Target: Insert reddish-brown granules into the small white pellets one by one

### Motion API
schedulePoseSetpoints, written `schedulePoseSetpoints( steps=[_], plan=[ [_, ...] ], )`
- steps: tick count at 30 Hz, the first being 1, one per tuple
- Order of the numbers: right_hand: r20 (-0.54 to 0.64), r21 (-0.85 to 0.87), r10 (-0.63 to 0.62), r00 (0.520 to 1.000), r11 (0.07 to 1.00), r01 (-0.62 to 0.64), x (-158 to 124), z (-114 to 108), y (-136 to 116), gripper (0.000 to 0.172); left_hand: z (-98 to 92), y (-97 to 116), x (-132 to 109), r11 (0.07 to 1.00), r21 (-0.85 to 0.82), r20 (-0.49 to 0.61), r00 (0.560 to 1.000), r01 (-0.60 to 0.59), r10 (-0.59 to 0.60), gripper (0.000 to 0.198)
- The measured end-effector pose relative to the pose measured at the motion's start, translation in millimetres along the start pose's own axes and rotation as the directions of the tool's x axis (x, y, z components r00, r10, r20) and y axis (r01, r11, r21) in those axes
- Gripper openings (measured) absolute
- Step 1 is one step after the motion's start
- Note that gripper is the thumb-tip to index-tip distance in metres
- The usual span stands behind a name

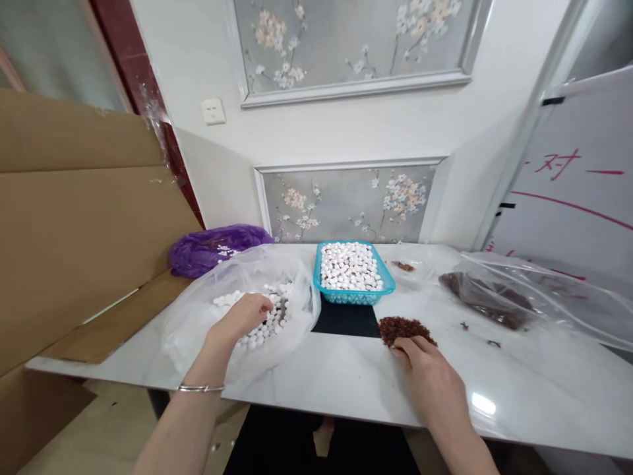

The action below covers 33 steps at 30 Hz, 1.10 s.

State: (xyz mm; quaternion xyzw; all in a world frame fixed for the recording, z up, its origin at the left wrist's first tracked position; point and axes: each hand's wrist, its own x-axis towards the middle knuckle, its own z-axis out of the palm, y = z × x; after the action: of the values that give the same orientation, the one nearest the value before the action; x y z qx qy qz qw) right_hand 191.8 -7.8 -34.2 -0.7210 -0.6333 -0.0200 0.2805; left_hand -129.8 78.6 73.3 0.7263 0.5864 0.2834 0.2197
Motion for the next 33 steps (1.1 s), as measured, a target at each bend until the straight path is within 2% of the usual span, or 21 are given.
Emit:
schedulePoseSetpoints(
  steps=[4,7,10,12,13,15,16,19,22,26,29,31,33],
  plan=[
    [-0.028,0.014,-0.043,0.999,0.999,0.044,-1.7,2.8,3.0,0.026,5.5,-3.2,-1.9,0.996,0.084,0.008,1.000,-0.021,0.021,0.016],
    [-0.130,0.070,-0.052,0.990,0.996,0.062,-2.3,5.1,5.5,0.027,1.1,-0.4,-1.4,0.995,0.100,-0.027,0.999,-0.026,0.029,0.013],
    [-0.256,0.163,-0.054,0.965,0.982,0.098,-1.3,4.5,5.5,0.026,-1.1,11.8,-7.5,0.996,0.081,-0.082,0.996,-0.034,0.040,0.008],
    [-0.319,0.243,-0.039,0.947,0.962,0.122,0.0,2.2,4.2,0.026,6.3,26.9,-19.0,0.996,-0.081,-0.108,0.994,-0.045,0.036,0.012],
    [-0.344,0.282,-0.023,0.939,0.951,0.127,0.8,0.8,3.4,0.026,13.7,36.1,-26.8,0.969,-0.241,-0.109,0.994,-0.047,0.021,0.017],
    [-0.385,0.347,0.011,0.923,0.928,0.134,2.3,-2.2,2.0,0.025,35.3,55.2,-44.7,0.786,-0.617,-0.065,0.998,-0.039,-0.001,0.027],
    [-0.399,0.375,0.022,0.917,0.916,0.141,2.7,-3.6,1.4,0.024,48.6,64.0,-53.4,0.687,-0.726,-0.002,1.000,0.002,-0.004,0.026],
    [-0.417,0.453,0.033,0.908,0.874,0.177,2.8,-7.1,0.5,0.021,89.7,81.4,-70.6,0.473,-0.859,0.213,0.977,0.196,-0.017,0.020],
    [-0.345,0.575,0.069,0.936,0.804,0.153,1.2,-9.6,0.4,0.017,120.1,83.2,-69.9,0.292,-0.892,0.359,0.933,0.344,-0.004,0.017],
    [-0.200,0.779,0.215,0.956,0.627,0.022,-1.9,-11.5,-1.7,0.015,136.3,74.9,-60.5,0.104,-0.893,0.435,0.899,0.438,-0.050,0.018],
    [-0.085,0.909,0.229,0.970,0.417,-0.019,-5.8,-12.9,-9.5,0.013,138.1,71.2,-60.5,0.043,-0.893,0.447,0.894,0.448,-0.025,0.014],
    [0.014,0.956,0.193,0.981,0.284,-0.070,-9.5,-14.8,-18.5,0.010,137.8,70.4,-62.6,0.028,-0.891,0.453,0.892,0.453,-0.018,0.011],
    [0.099,0.973,0.135,0.986,0.193,-0.125,-13.4,-17.7,-29.3,0.008,137.5,69.5,-64.3,0.013,-0.890,0.455,0.890,0.455,-0.016,0.009]
  ],
)
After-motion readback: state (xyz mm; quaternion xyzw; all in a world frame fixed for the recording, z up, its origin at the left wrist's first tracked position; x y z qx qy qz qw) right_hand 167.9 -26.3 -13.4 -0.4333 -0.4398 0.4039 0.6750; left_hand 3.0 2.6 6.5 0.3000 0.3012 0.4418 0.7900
